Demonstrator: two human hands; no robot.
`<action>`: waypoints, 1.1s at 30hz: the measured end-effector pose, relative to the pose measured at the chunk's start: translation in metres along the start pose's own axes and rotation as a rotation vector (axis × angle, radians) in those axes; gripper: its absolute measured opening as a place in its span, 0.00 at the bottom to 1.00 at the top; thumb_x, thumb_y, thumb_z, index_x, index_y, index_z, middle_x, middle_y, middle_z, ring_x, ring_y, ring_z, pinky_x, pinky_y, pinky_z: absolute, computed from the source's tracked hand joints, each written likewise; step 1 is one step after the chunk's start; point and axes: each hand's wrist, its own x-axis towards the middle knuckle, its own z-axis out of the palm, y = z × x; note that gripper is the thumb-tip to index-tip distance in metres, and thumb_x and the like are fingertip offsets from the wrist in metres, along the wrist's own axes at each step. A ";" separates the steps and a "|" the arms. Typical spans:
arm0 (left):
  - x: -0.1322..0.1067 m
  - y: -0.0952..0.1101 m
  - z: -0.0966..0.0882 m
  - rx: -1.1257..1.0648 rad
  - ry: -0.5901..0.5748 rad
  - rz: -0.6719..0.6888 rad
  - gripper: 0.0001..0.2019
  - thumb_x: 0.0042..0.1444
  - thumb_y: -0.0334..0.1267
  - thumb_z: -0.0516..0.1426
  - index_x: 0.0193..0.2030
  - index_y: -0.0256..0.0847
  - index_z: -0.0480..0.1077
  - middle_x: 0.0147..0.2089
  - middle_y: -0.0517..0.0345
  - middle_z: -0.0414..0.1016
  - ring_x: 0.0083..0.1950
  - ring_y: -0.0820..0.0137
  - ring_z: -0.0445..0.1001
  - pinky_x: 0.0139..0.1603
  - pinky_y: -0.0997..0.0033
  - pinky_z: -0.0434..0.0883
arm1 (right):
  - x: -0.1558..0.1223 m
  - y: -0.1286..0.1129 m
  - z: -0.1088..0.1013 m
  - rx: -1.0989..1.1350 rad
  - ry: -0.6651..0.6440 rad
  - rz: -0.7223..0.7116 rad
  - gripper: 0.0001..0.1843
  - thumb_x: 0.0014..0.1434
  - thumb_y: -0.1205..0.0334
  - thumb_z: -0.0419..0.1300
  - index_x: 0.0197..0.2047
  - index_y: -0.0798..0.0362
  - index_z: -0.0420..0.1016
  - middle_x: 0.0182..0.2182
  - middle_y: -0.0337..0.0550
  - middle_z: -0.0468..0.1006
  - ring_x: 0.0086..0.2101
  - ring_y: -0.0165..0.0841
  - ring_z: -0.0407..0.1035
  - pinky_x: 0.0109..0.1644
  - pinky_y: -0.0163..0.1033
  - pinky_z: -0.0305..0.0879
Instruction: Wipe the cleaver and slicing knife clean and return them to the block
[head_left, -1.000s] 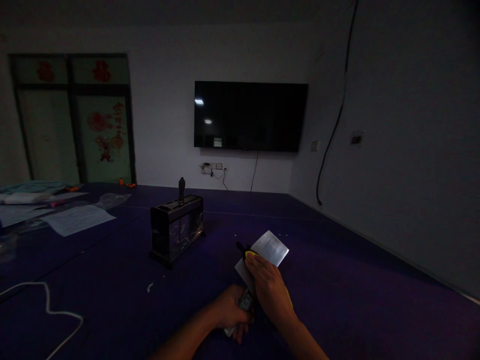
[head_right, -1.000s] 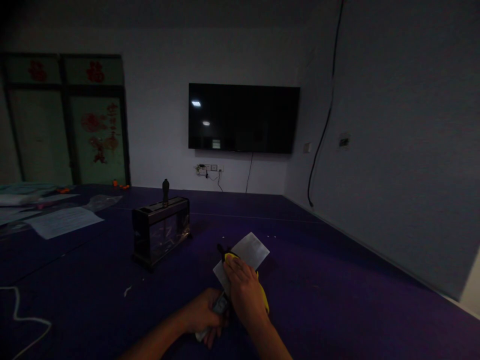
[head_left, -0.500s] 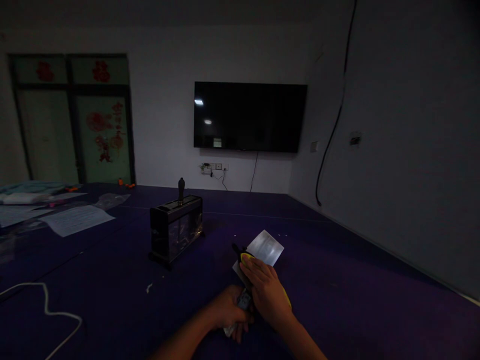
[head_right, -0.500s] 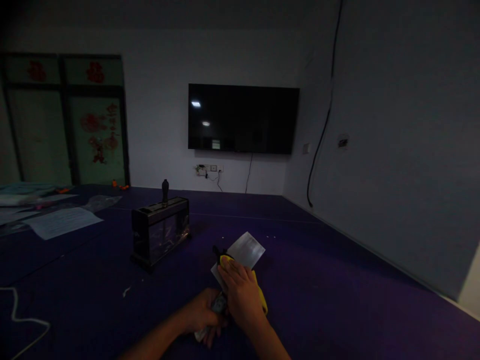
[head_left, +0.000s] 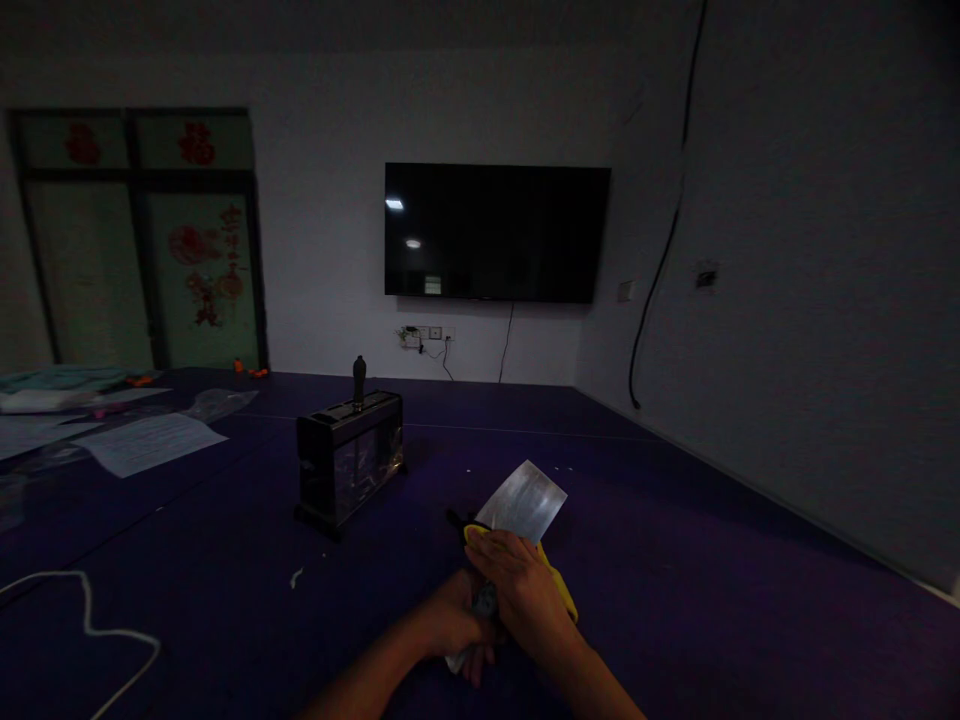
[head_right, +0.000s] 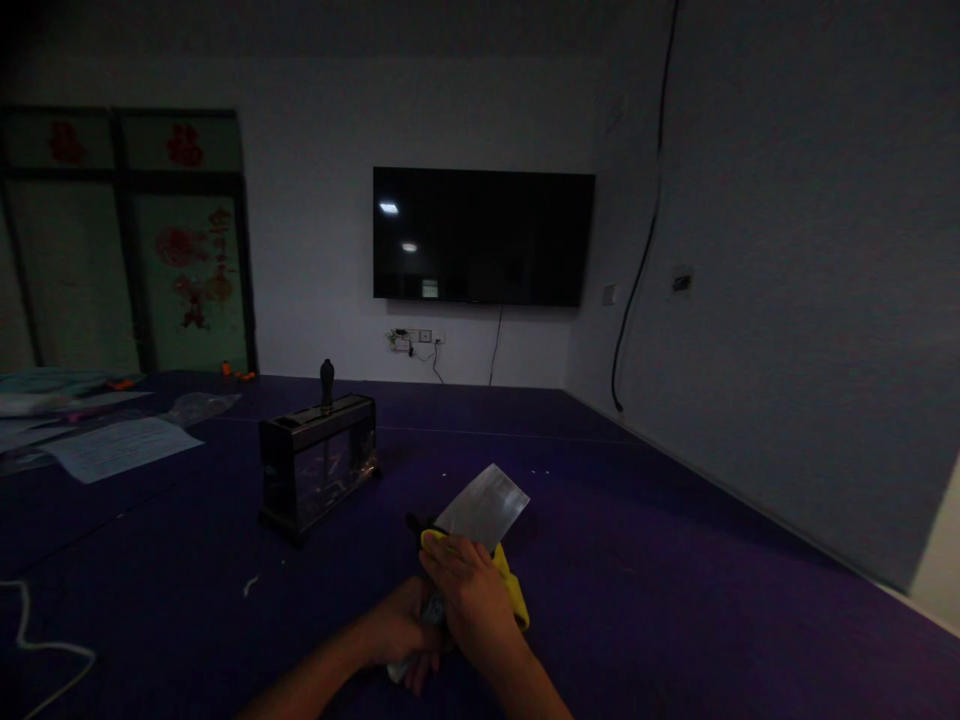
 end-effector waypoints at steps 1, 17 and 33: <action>0.000 0.000 0.000 0.008 0.002 -0.006 0.08 0.36 0.37 0.57 0.19 0.35 0.64 0.14 0.59 0.65 0.13 0.73 0.64 0.12 0.77 0.61 | 0.000 0.001 -0.001 -0.007 -0.004 -0.004 0.29 0.53 0.75 0.48 0.55 0.44 0.66 0.55 0.35 0.67 0.52 0.33 0.61 0.52 0.40 0.59; -0.008 0.006 -0.005 0.054 -0.101 -0.079 0.14 0.35 0.33 0.59 0.32 0.38 0.63 0.18 0.65 0.67 0.14 0.73 0.66 0.13 0.78 0.62 | -0.008 0.033 0.001 -0.154 0.281 0.183 0.28 0.55 0.77 0.44 0.56 0.49 0.64 0.55 0.39 0.66 0.52 0.37 0.62 0.53 0.45 0.59; -0.009 0.011 0.000 0.022 -0.040 -0.050 0.09 0.33 0.34 0.59 0.23 0.36 0.64 0.15 0.64 0.66 0.13 0.76 0.63 0.13 0.78 0.62 | -0.005 0.004 -0.001 -0.030 0.155 0.003 0.28 0.52 0.78 0.47 0.51 0.43 0.70 0.52 0.35 0.70 0.49 0.33 0.65 0.49 0.41 0.63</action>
